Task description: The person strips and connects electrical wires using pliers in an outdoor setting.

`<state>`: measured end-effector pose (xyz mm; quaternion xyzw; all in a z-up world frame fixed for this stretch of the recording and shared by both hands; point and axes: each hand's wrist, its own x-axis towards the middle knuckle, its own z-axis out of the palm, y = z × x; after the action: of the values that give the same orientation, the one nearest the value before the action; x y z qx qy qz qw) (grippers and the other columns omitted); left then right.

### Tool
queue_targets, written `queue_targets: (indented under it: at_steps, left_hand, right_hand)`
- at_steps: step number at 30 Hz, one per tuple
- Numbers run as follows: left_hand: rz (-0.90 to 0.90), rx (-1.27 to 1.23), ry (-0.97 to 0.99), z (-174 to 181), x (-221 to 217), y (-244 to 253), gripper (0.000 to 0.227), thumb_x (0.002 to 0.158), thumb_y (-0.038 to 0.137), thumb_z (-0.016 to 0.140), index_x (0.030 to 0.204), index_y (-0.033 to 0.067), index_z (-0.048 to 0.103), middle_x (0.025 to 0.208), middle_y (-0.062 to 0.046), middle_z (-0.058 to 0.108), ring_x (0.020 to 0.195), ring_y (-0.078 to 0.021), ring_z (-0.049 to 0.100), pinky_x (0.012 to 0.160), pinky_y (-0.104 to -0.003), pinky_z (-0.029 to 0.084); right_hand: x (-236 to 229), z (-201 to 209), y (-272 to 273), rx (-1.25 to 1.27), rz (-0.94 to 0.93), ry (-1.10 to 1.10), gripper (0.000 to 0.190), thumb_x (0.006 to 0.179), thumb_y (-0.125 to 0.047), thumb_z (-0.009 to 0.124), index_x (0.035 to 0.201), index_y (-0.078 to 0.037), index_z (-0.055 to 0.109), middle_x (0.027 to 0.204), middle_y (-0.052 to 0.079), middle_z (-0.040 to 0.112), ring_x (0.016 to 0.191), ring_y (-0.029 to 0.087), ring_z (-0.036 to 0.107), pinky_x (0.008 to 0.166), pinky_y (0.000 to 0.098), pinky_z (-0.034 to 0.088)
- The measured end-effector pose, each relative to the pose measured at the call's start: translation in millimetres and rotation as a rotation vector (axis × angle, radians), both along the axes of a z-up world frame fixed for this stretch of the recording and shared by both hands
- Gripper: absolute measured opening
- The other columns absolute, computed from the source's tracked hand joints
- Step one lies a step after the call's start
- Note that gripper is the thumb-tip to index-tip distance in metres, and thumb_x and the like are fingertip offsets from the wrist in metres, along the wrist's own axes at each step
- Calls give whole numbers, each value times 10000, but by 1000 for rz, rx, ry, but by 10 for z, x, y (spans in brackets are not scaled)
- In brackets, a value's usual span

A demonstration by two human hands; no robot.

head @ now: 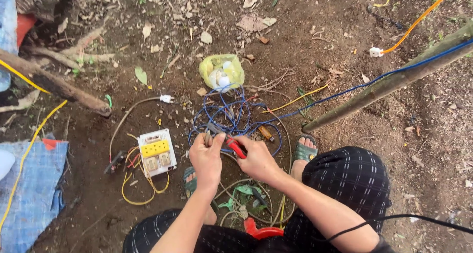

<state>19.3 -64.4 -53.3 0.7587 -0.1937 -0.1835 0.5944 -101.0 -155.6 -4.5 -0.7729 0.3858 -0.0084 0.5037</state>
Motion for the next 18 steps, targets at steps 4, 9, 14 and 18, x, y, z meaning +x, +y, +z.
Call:
queue_targets:
  at_steps: [4, 9, 14, 18]
  left_hand:
    - [-67, -5, -6, 290, 2, 82, 460, 894, 233, 832, 672, 114, 446, 572, 10, 350, 593, -125, 383, 561, -300, 379]
    - [-306, -121, 234, 522, 2, 368, 263, 875, 81, 742, 787, 95, 495, 701, 33, 487, 580, -52, 376, 527, -198, 331]
    - [-350, -61, 125, 565, -19, 486, 288, 823, 92, 806, 744, 98, 529, 576, 71, 404, 510, -53, 288, 472, -221, 257]
    - [-366, 5, 65, 611, -43, 580, 368, 781, 306, 851, 735, 82, 563, 512, 61, 416, 460, -68, 301, 457, -230, 266]
  right_hand:
    - [-69, -58, -21, 139, -39, -57, 518, 779, -85, 682, 1281, -167, 584, 1001, 155, 791, 1037, 401, 733, 888, 526, 539]
    - [-277, 52, -85, 130, 164, -426, 146, 692, -25, 723, 806, -70, 644, 1270, 100, 734, 782, 157, 644, 659, 281, 504]
    - [-419, 167, -217, 296, 220, -432, 236, 677, -17, 685, 905, -78, 677, 1325, 113, 643, 1063, 245, 649, 892, 394, 513]
    - [-424, 361, -253, -677, 406, -357, 342, 645, -48, 759, 975, -82, 676, 1503, 150, 473, 1242, 308, 508, 1018, 487, 372]
